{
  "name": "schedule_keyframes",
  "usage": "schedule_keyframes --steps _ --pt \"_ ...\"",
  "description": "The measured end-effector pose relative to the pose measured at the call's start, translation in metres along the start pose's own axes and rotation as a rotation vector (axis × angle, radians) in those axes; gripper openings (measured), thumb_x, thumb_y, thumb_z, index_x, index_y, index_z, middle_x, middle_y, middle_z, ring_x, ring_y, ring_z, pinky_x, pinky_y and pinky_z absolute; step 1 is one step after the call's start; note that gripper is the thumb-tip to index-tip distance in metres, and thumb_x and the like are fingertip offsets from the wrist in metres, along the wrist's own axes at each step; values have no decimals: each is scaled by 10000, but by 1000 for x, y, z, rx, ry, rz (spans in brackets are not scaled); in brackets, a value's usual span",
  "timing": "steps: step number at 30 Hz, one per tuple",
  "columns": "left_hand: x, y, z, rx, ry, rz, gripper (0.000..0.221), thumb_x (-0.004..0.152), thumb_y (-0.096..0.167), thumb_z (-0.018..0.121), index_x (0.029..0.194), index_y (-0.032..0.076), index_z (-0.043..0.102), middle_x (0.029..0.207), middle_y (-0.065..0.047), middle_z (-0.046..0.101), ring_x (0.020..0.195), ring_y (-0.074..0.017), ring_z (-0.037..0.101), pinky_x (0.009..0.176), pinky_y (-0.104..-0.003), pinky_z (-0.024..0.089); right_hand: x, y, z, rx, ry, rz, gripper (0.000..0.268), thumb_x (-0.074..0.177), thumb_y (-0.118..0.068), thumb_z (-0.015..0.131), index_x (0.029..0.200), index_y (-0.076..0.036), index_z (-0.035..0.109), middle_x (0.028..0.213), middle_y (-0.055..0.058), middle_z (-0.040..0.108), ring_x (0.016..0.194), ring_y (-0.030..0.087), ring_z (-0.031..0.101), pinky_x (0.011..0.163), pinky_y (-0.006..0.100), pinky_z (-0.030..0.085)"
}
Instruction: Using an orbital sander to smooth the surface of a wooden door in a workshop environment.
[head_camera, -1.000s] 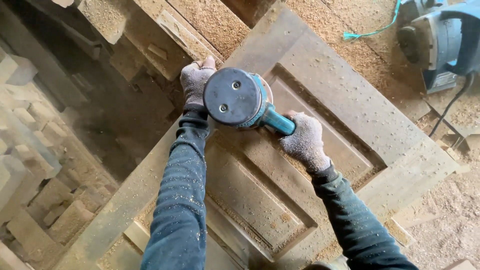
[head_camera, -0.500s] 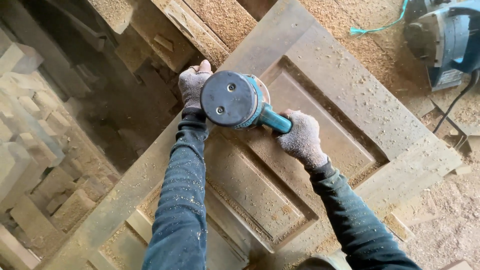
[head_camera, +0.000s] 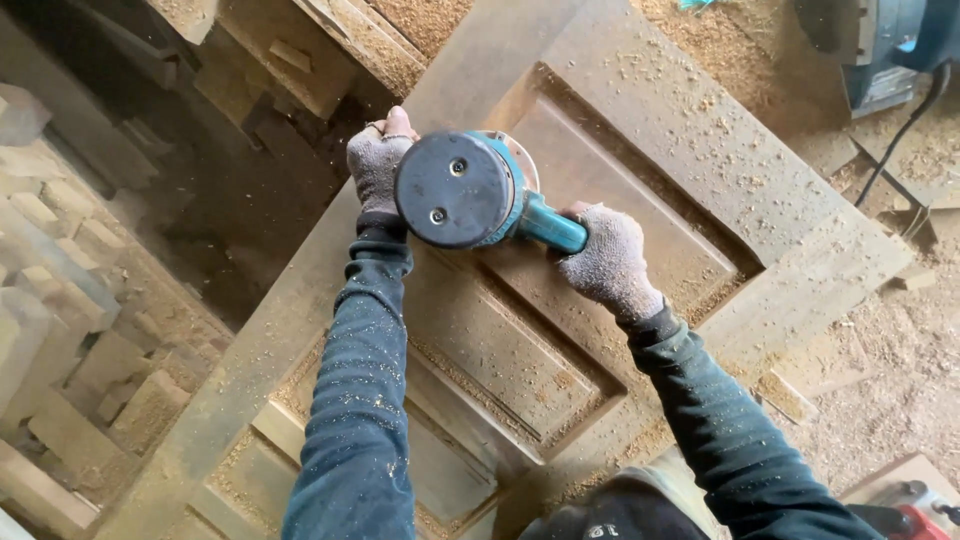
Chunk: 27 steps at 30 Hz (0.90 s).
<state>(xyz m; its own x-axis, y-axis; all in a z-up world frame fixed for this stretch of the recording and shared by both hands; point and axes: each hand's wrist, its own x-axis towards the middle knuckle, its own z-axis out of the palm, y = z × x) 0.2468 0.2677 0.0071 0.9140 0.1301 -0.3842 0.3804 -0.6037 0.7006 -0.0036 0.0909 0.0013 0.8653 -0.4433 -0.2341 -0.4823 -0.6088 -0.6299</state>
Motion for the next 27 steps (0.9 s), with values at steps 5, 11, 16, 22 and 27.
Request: schedule_keyframes --steps 5,11,16,22,27 --pt "-38 -4 13 -11 -34 25 380 938 474 579 733 201 746 669 44 730 803 -163 744 819 -298 562 -30 24 -9 -26 9 23 485 618 -346 884 1081 -354 741 917 45 751 986 322 733 913 472 574" --pt "-91 -4 26 -38 -89 71 394 932 463 591 702 175 729 601 9 693 712 -170 710 739 -291 557 -74 55 -24 -6 6 58 502 610 -334 889 1088 -323 737 937 66 753 1000 339 726 929 484 567" --pt "-128 -9 41 -18 -145 54 398 959 451 587 728 160 732 600 -3 683 673 -157 685 690 -284 550 -108 84 -30 48 30 85 531 600 -357 892 1104 -351 726 974 38 754 1033 324 717 937 483 567" --pt "-163 -10 53 -7 -171 36 411 961 438 590 710 146 733 563 1 663 627 -148 686 653 -260 547 -143 104 -39 66 43 108 542 620 -347 895 1132 -310 723 1037 70 757 1069 355 704 957 514 556" --pt "-184 -23 71 17 -218 89 423 973 461 566 702 183 732 556 15 652 595 -149 652 620 -252 522 -172 131 -42 88 80 129 554 592 -366 886 1122 -364 727 970 36 747 1029 327 713 922 491 559"
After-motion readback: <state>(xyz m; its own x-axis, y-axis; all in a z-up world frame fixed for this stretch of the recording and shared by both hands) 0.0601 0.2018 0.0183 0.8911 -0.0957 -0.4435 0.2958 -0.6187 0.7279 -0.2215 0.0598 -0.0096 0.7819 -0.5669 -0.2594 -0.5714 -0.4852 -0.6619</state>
